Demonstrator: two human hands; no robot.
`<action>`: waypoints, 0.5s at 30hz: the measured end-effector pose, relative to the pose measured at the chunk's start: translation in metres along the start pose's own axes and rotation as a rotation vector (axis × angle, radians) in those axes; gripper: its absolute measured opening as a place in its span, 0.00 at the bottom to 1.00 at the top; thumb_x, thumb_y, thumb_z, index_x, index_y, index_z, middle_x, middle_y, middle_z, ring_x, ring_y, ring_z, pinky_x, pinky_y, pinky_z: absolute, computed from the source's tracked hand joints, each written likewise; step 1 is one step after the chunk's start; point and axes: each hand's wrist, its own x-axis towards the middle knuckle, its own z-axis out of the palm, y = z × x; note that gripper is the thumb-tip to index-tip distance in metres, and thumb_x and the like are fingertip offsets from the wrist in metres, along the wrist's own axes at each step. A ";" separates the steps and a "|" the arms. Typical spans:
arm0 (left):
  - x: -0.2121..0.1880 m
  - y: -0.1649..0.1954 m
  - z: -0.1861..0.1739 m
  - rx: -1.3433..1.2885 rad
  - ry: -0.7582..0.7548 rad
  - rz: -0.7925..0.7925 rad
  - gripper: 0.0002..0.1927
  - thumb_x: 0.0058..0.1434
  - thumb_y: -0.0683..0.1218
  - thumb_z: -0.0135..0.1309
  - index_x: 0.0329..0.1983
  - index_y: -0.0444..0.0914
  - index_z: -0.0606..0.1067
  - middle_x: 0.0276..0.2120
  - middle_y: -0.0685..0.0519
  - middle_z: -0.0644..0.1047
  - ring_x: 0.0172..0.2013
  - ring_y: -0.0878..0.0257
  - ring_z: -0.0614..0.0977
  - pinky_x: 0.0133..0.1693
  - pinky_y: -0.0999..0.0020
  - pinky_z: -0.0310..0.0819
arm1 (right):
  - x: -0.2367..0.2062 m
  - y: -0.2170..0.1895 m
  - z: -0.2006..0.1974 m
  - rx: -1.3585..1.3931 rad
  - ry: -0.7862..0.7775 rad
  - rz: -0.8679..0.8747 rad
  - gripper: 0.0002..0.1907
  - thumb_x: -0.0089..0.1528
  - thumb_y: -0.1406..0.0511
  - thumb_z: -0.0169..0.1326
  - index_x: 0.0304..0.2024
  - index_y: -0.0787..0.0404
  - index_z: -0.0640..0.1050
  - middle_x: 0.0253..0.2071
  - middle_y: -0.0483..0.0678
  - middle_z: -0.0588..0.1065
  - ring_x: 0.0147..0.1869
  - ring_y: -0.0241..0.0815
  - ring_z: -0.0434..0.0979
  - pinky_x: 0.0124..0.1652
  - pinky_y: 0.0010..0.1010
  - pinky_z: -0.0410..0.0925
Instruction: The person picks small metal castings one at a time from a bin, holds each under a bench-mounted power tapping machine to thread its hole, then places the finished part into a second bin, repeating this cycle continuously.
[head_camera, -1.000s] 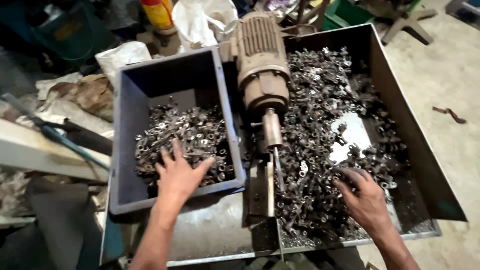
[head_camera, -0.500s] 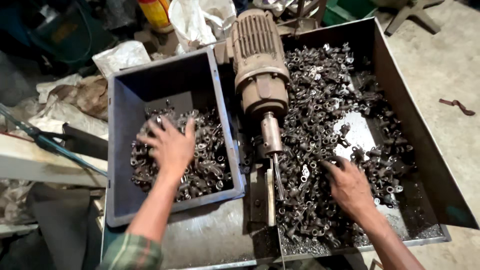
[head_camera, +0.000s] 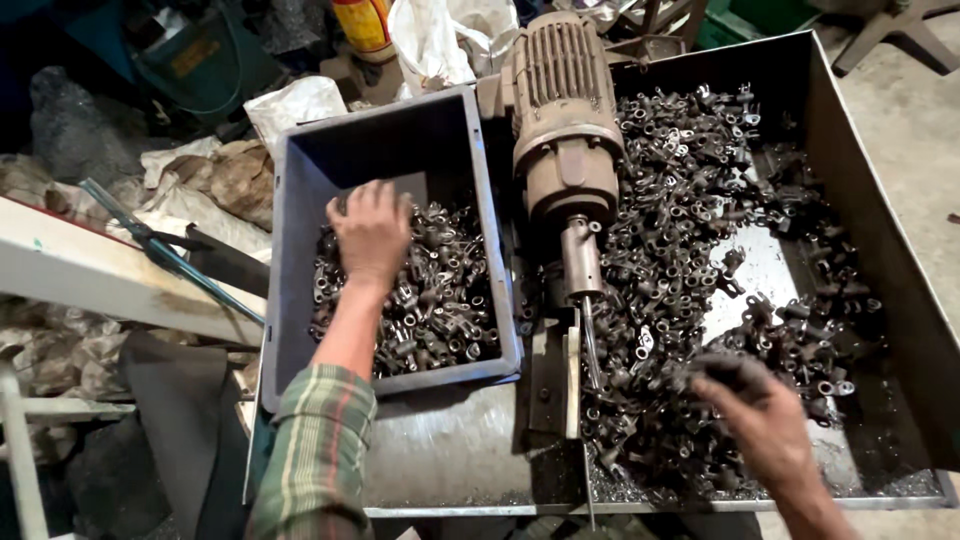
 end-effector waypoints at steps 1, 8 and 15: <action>-0.003 0.006 -0.004 0.025 0.062 0.059 0.17 0.71 0.55 0.51 0.56 0.43 0.76 0.56 0.52 0.76 0.61 0.56 0.72 0.60 0.32 0.59 | -0.008 0.004 0.009 0.082 -0.046 0.038 0.18 0.59 0.68 0.59 0.53 0.61 0.81 0.46 0.51 0.83 0.48 0.42 0.82 0.48 0.32 0.75; -0.055 0.066 -0.102 -0.715 0.065 0.131 0.09 0.64 0.48 0.61 0.42 0.38 0.80 0.41 0.48 0.82 0.44 0.51 0.82 0.49 0.54 0.70 | -0.035 0.010 0.057 0.328 -0.247 0.043 0.16 0.60 0.72 0.58 0.51 0.66 0.81 0.45 0.53 0.83 0.46 0.41 0.83 0.46 0.33 0.79; -0.151 0.159 -0.153 -0.801 -0.219 0.317 0.14 0.55 0.53 0.65 0.42 0.44 0.83 0.43 0.55 0.80 0.55 0.55 0.76 0.65 0.34 0.44 | -0.024 -0.001 0.078 0.339 -0.152 -0.117 0.15 0.62 0.72 0.56 0.52 0.67 0.79 0.45 0.51 0.82 0.47 0.38 0.82 0.47 0.28 0.75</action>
